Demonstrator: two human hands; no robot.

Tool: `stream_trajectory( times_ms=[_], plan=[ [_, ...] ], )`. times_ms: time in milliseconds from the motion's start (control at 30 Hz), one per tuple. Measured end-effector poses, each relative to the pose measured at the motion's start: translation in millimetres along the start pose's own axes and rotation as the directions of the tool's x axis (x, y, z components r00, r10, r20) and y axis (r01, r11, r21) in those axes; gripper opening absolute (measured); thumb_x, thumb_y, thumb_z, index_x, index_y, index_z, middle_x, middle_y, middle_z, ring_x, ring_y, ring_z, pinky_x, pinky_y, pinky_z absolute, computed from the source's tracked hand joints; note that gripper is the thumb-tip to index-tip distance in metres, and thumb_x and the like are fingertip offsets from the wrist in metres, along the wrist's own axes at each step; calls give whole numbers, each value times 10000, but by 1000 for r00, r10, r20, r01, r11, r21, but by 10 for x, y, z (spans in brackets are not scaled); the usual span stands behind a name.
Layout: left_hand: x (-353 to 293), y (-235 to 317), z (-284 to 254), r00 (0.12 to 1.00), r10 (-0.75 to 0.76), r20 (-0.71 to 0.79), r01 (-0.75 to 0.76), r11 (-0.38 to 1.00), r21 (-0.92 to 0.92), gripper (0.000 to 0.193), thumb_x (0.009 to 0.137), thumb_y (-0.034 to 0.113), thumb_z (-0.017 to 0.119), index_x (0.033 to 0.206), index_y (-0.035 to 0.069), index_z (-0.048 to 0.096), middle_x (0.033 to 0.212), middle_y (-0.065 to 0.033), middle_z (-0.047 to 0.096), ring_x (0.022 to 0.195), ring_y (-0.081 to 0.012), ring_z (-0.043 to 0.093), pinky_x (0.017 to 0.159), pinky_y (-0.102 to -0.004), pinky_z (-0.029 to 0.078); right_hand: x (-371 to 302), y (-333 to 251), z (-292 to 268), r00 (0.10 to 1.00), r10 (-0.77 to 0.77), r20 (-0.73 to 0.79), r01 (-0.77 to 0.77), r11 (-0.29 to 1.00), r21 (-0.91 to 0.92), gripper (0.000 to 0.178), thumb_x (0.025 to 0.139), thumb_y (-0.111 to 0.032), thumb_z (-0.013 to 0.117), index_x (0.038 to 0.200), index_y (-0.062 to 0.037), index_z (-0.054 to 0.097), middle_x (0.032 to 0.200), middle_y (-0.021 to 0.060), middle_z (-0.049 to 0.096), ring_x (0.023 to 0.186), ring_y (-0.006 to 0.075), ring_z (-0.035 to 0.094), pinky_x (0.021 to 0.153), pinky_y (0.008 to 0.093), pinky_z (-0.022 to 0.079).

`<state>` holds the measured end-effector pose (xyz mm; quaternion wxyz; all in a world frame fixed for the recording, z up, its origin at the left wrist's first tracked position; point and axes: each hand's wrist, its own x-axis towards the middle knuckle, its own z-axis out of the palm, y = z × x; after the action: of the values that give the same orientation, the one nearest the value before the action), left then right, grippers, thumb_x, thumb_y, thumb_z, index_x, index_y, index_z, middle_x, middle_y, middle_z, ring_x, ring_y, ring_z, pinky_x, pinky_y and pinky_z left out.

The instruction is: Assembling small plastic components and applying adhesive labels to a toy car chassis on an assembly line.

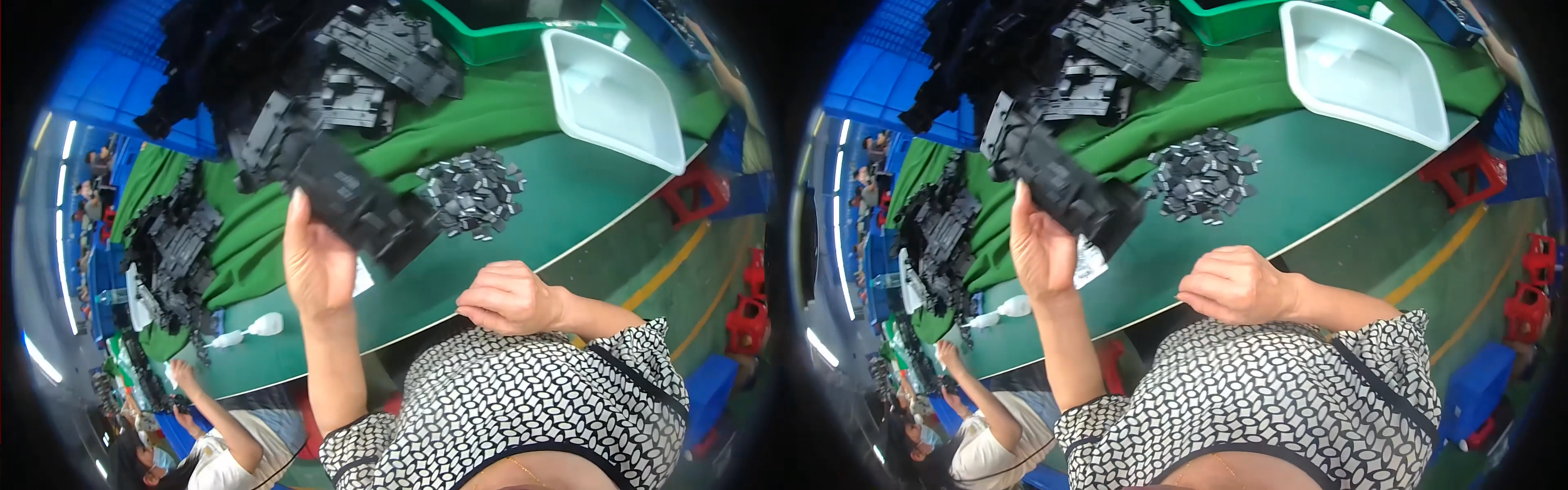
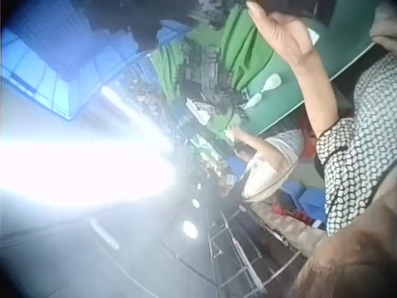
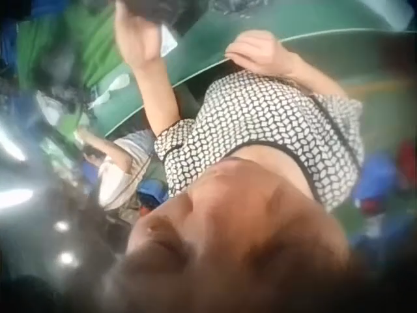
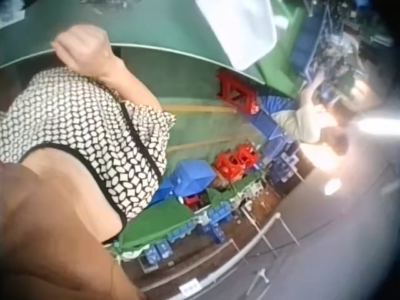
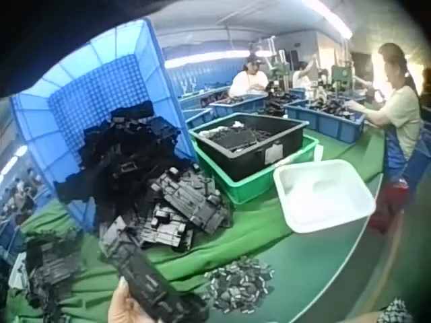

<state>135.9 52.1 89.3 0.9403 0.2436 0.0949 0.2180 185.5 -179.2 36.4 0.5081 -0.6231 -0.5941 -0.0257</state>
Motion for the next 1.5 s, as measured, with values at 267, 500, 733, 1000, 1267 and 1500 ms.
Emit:
stream_trajectory(
  times_ms=[267,500,733,1000,1267,1500],
  plan=[
    [-567,157,-498,998,-58,20,60,987,-150,321,952,175,434,1237,36,481,1235,-137,536,1150,-256,511,991,-453,405,-46,199,-642,926,374,-53,-375,896,-237,65,774,13,615,839,18,605,734,107,581,609,221,560,552,293,451],
    [-862,112,-460,987,105,-120,-74,967,242,367,932,131,423,1268,-18,419,1197,-126,543,1084,-219,545,948,-374,436,197,512,-588,923,374,-87,-381,868,-317,160,792,-28,639,945,-6,598,879,87,560,674,169,568,596,274,466],
    [-1004,202,-500,988,127,-90,-56,828,558,625,867,176,584,1390,37,270,1076,-142,580,789,-141,629,640,-238,525,302,630,-589,874,480,-72,-471,805,-360,154,791,-68,652,920,9,619,820,85,580,664,183,577,603,283,467],
    [-1242,468,-780,865,127,486,-114,992,-56,507,910,259,258,1337,2,353,1357,-189,405,1151,-333,504,732,-523,499,352,702,-621,891,444,-100,-454,852,-263,107,819,-99,618,885,-18,643,801,114,617,687,234,607,618,308,485],
    [-1178,540,-862,914,312,261,-316,948,-26,452,890,175,536,1299,38,403,1200,-114,561,1123,-233,513,947,-405,379,331,641,-754,598,801,-13,-725,547,419,162,860,-127,605,923,22,615,790,59,645,644,72,576,589,211,459],
    [-1073,463,-523,957,264,117,-273,959,71,59,863,128,537,864,69,530,900,-54,483,880,-216,468,785,-363,405,364,587,-733,525,839,143,-681,314,661,138,847,-58,613,968,4,587,803,37,617,688,73,590,584,176,451]
  ],
)
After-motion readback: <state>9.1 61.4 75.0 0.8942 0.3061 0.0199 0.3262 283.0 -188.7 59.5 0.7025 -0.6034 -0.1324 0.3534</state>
